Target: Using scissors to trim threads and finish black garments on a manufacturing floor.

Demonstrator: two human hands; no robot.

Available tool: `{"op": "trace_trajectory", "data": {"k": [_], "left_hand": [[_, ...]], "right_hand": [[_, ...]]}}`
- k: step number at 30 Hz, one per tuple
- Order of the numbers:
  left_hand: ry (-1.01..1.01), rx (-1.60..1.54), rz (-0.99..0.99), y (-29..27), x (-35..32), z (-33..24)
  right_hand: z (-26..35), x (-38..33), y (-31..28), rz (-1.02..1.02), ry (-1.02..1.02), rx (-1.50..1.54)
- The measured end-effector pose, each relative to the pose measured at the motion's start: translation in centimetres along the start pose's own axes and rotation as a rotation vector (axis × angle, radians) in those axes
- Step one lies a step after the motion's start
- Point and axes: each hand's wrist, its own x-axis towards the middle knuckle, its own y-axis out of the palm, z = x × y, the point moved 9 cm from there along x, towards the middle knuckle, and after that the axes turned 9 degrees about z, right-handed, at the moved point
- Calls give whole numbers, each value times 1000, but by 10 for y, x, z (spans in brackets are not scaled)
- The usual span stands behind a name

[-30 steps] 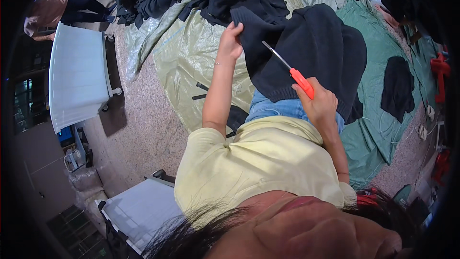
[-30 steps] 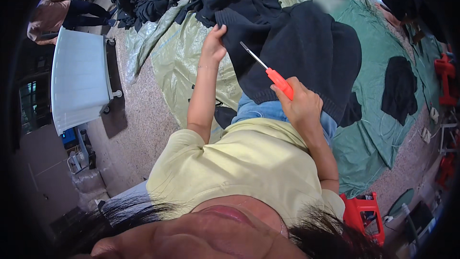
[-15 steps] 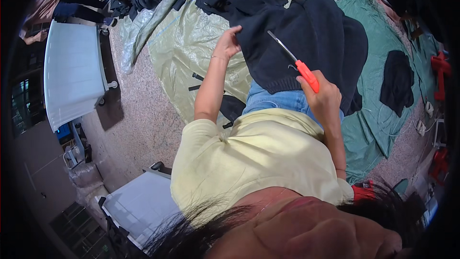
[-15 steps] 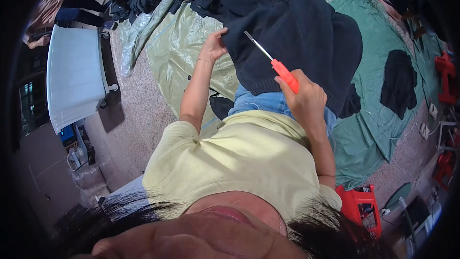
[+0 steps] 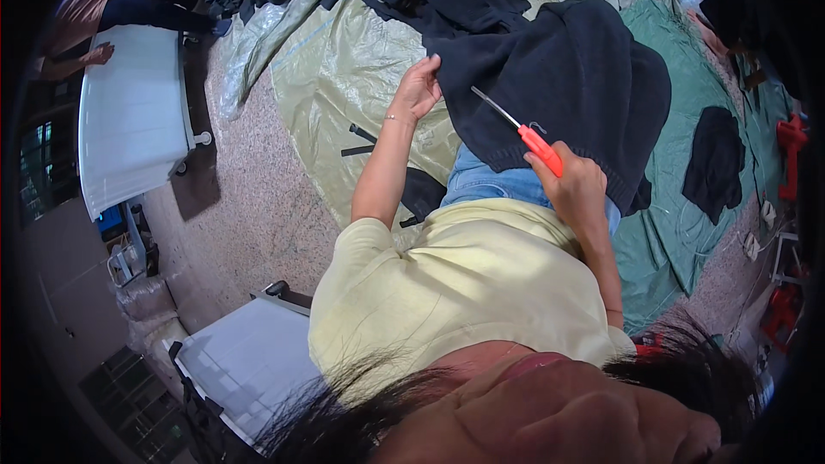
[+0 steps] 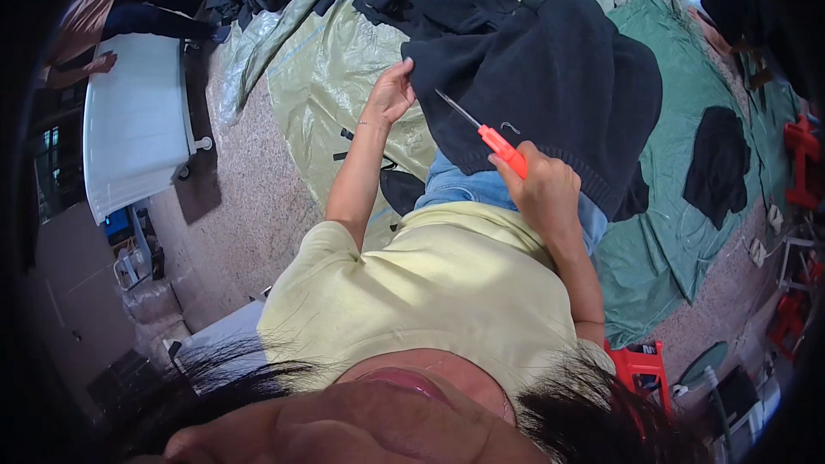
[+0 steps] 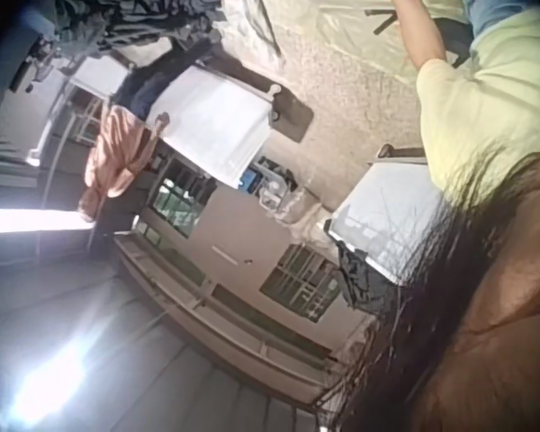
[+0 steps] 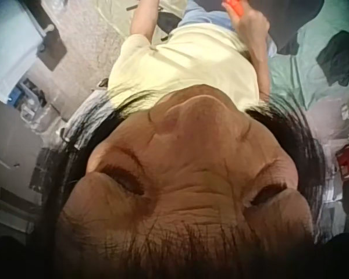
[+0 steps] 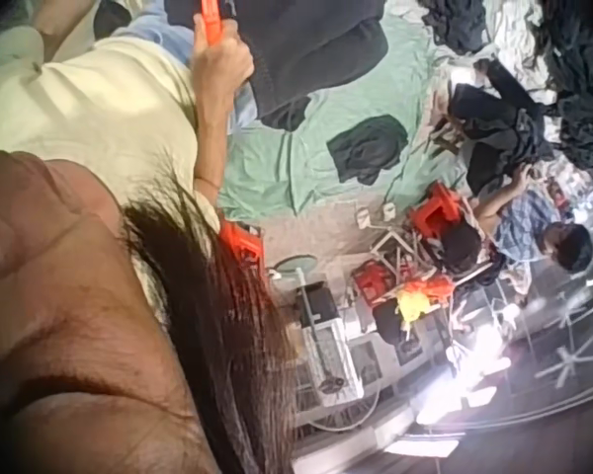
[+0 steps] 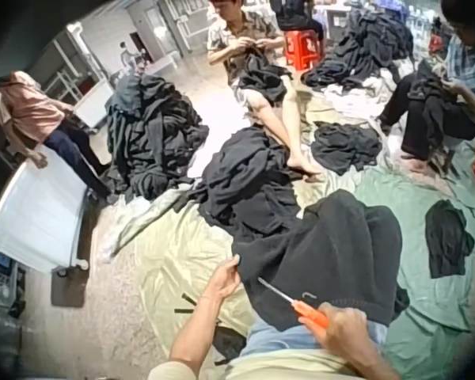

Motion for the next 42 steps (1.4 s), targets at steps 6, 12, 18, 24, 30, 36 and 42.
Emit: {"op": "trace_trajectory", "data": {"k": [6,12,18,24,30,36,42], "left_hand": [[41,-44,-6,-25,-15,-3],[-81,-130,70,-20,-8,60],[-106,17,-1,4,-33,69],[109,4,156,34,-30,13],[127,40,198,56,-31,7],[108,87,190,37,-31,9],[34,-11,40,8,-34,26]], "right_hand": [[9,5,-5,50,21,42],[-4,-3,1,37,72,76],[-2,-10,-3,44,111,17],[9,-10,-22,-122,32,157],[3,-6,-15,-13,80,109],[0,-27,-22,73,8,-62],[-3,-43,-42,46,-17,-93]]}}
